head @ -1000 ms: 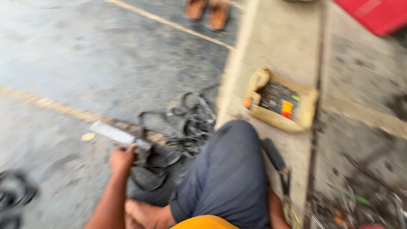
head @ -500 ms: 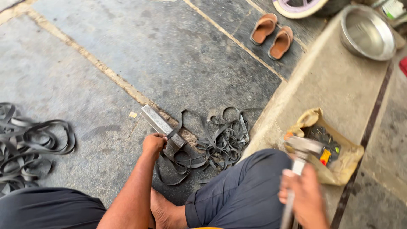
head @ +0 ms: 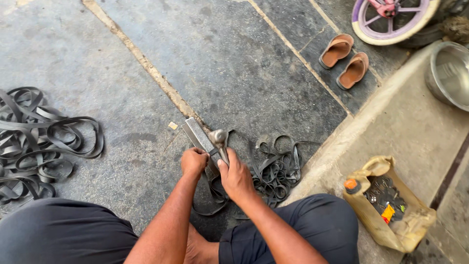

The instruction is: The person is repairing a sandal by cutting rubber strips, applying glue, and hammering the sole. They use scissors to cut the rubber, a hammer to secure the sole, and a tube of glue to adhere the parts together.

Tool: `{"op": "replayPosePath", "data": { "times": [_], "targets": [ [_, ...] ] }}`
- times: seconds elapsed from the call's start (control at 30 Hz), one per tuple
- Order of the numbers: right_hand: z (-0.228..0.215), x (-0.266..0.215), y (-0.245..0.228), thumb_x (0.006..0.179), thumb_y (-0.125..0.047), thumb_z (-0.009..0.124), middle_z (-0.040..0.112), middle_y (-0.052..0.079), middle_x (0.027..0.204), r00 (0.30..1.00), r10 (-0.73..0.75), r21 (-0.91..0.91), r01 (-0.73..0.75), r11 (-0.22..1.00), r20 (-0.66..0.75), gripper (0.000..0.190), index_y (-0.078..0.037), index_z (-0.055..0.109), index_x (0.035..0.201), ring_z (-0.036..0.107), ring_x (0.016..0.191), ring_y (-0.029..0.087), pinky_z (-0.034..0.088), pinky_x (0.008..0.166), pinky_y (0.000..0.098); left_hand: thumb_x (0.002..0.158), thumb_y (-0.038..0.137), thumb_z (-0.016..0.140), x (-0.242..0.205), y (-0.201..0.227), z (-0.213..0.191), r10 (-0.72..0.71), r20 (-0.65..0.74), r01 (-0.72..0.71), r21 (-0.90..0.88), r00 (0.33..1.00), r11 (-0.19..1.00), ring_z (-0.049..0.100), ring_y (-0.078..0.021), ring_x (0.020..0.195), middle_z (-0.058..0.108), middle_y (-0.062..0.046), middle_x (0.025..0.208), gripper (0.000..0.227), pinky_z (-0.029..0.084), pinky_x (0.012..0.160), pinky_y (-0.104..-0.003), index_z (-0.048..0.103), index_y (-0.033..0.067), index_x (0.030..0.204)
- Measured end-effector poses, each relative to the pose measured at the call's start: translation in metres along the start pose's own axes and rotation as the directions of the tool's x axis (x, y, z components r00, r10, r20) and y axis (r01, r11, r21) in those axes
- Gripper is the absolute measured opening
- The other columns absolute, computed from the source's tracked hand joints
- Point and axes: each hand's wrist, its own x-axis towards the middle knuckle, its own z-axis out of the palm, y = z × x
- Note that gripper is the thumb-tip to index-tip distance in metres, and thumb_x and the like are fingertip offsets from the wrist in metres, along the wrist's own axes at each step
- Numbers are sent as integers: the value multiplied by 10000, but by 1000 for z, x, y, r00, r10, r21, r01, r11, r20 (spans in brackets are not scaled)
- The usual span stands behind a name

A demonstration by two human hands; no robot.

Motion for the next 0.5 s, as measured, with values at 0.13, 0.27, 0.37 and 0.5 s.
{"op": "replayPosePath", "data": {
  "times": [0.13,0.27,0.37,0.5],
  "targets": [
    [21,-5,17,990,-267,536,696,274,995,995,44,-189,-26,982,89,444,-34,452,1358,679,831,488,533,711,571,800,150,805,4,-5,3,-40,37,42,-61,999,997,669,-164,580,726,-74,674,106,498,567,-335,751,60,811],
    [28,-5,27,1028,-312,514,714,256,947,957,168,-315,-88,945,237,382,-50,454,1300,682,853,482,519,731,576,807,112,766,6,-9,4,-28,63,36,-136,998,990,673,-153,587,733,-64,684,50,504,562,-336,755,66,824],
    [30,-5,30,1060,-328,478,721,217,912,929,261,-260,-193,946,261,320,-64,469,1240,723,815,424,545,704,540,796,106,778,7,-8,3,-38,52,44,-117,998,992,675,-149,591,732,-61,684,58,504,573,-331,761,63,830],
    [36,-16,41,1022,-271,516,707,229,894,999,15,-147,-10,989,35,344,-40,454,1270,712,798,448,547,662,542,803,106,769,4,-11,5,-70,67,78,-115,995,990,673,-149,589,733,-53,689,49,507,577,-326,766,69,833]
  ]
}}
